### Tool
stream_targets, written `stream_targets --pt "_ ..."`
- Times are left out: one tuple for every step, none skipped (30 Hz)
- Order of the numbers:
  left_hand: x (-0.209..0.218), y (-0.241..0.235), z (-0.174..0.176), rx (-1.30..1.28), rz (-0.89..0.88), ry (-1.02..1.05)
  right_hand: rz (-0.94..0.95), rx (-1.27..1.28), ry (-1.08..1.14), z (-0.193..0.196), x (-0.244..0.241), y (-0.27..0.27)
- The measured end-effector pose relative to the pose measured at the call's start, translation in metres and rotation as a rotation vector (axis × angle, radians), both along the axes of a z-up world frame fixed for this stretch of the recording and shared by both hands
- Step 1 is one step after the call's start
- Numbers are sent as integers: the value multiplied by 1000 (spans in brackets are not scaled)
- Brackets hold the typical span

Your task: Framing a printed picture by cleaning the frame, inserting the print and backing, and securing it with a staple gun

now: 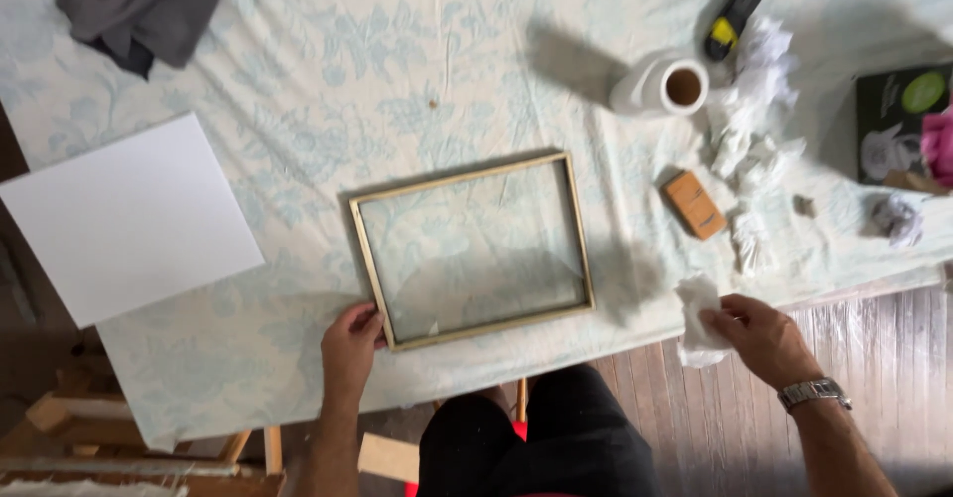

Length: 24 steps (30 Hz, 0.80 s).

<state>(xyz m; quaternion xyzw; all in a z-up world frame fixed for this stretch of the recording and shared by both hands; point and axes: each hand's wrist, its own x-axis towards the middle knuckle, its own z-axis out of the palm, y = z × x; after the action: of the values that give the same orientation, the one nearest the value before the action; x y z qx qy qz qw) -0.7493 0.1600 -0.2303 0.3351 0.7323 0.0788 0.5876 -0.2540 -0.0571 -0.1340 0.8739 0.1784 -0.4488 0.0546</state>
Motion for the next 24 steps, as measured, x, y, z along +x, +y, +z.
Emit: stream_targets --pt "0 1 0 -8 -10 14 9 -3 8 -3 5 5" --pt "0 6 4 0 -9 12 10 4 6 -16 15 -3" --pt "0 12 8 -16 -33 9 229 122 -144 -30 26 -10" --pt "0 17 12 -33 -57 7 446 239 -296 -45 37 -16" --pt "-6 21 3 -26 -56 7 445 245 -299 -29 37 9" --pt "-13 23 -5 203 -173 168 340 365 -296 -12 36 32" --pt "-19 26 -14 432 -288 330 234 484 -293 3 37 56" --pt "-8 39 -12 435 -289 329 233 486 -295 8 44 79" --pt "4 53 -10 533 -299 349 331 613 -340 13 52 103" --pt "12 62 -6 623 -311 374 428 734 -378 19 58 123" --pt "35 75 6 617 -313 377 427 730 -372 20 67 148" --pt "60 93 16 658 -319 320 427 780 -376 20 79 178" --pt "85 111 25 698 -324 263 427 831 -379 21 90 208" --pt "111 131 24 701 -319 266 430 836 -378 14 104 239" --pt "138 151 22 843 -384 168 391 838 -322 6 117 271" --pt "162 166 21 974 -450 71 353 832 -257 -3 129 299" --pt "190 184 12 969 -446 78 358 831 -249 -17 139 322" --pt "219 205 3 935 -458 -21 340 844 -212 -31 149 348" --pt "247 226 -7 899 -469 -119 321 857 -175 -45 158 374" --pt "276 246 -8 897 -467 -107 324 860 -162 -60 165 391" --pt "305 265 -10 793 -433 -102 270 918 -158 -76 171 408" --pt "332 284 -12 687 -400 -97 213 972 -153 -92 176 422" --pt "350 296 -12 681 -399 -84 211 971 -139 -94 173 432" --pt "369 309 -12 618 -383 -7 209 958 -130 -96 171 441"
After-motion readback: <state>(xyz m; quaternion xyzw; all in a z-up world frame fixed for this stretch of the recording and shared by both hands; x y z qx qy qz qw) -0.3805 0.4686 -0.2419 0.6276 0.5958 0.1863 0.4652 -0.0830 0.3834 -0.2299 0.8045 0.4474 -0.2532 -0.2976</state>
